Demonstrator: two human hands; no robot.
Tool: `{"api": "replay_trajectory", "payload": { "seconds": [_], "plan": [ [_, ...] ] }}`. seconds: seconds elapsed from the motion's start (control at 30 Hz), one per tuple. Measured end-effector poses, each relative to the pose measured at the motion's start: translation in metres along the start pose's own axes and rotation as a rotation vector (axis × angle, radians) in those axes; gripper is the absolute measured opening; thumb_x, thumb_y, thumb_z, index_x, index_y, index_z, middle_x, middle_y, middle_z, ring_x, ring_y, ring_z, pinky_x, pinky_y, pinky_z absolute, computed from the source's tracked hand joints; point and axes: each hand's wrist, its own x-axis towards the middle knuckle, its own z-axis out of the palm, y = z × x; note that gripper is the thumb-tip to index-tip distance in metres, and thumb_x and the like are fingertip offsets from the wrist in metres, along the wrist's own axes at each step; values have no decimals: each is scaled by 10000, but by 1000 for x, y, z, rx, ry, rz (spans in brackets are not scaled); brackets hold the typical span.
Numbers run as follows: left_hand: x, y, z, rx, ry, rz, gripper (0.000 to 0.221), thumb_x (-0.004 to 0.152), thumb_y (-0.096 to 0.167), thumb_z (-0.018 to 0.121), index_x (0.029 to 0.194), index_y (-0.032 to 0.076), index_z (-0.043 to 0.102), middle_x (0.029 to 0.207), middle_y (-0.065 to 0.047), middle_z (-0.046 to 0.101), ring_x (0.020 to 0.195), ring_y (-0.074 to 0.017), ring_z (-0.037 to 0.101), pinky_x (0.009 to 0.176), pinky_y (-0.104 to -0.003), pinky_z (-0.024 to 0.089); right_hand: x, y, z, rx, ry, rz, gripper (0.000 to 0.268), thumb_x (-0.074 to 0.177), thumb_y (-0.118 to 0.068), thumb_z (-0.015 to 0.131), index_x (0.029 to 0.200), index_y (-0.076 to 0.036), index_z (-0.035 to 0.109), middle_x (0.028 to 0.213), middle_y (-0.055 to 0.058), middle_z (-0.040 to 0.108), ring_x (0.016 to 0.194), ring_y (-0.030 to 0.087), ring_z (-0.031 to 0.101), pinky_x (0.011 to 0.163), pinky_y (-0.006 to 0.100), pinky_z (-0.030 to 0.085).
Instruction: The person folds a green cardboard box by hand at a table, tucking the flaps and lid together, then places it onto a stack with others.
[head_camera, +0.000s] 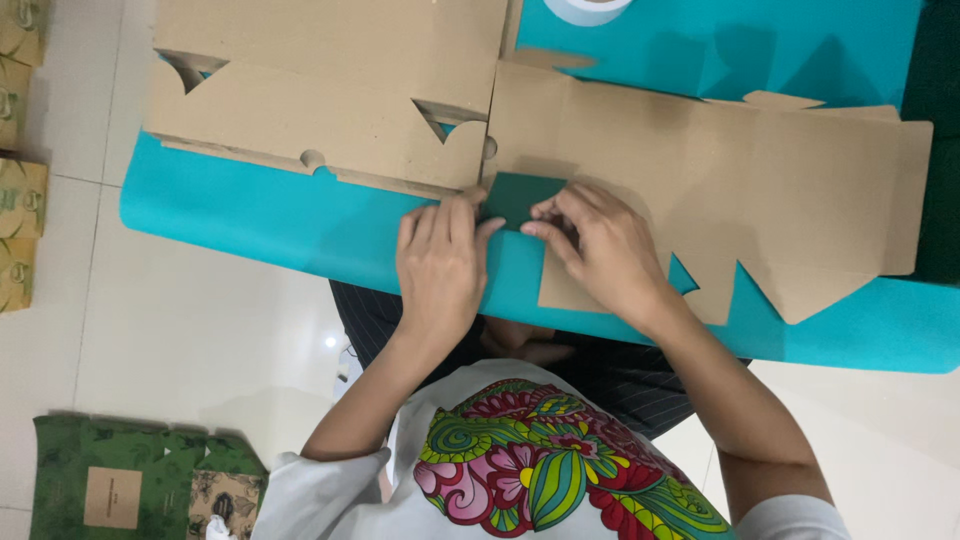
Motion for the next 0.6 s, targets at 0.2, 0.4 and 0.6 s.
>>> {"api": "replay_trajectory", "payload": {
  "seconds": [0.2, 0.4, 0.6],
  "plan": [
    [1, 1, 5, 66, -18, -51, 285, 871, 236, 739, 892, 52, 523, 697, -49, 512, 664, -242, 583, 866, -412, 441, 11, -5, -9, 9, -76, 52, 116, 921, -136, 694, 915, -20, 698, 778, 122, 675, 742, 310, 655, 717, 428, 502],
    [0, 8, 9, 257, -41, -118, 422, 850, 376, 780, 920, 48, 525, 786, -22, 473, 696, -207, 575, 910, -401, 433, 16, 3, -11, -44, -60, 117, 597, 822, -197, 806, 1290, 8, 496, 939, 107, 627, 821, 321, 657, 722, 495, 534],
    [4, 10, 7, 275, -78, -67, 377, 856, 341, 767, 964, 47, 556, 891, -43, 447, 818, -237, 558, 914, -428, 396, 17, 11, 3, -77, -34, 106, 731, 813, -197, 801, 1388, 38, 417, 961, 119, 599, 891, 364, 651, 803, 539, 521]
  ]
}}
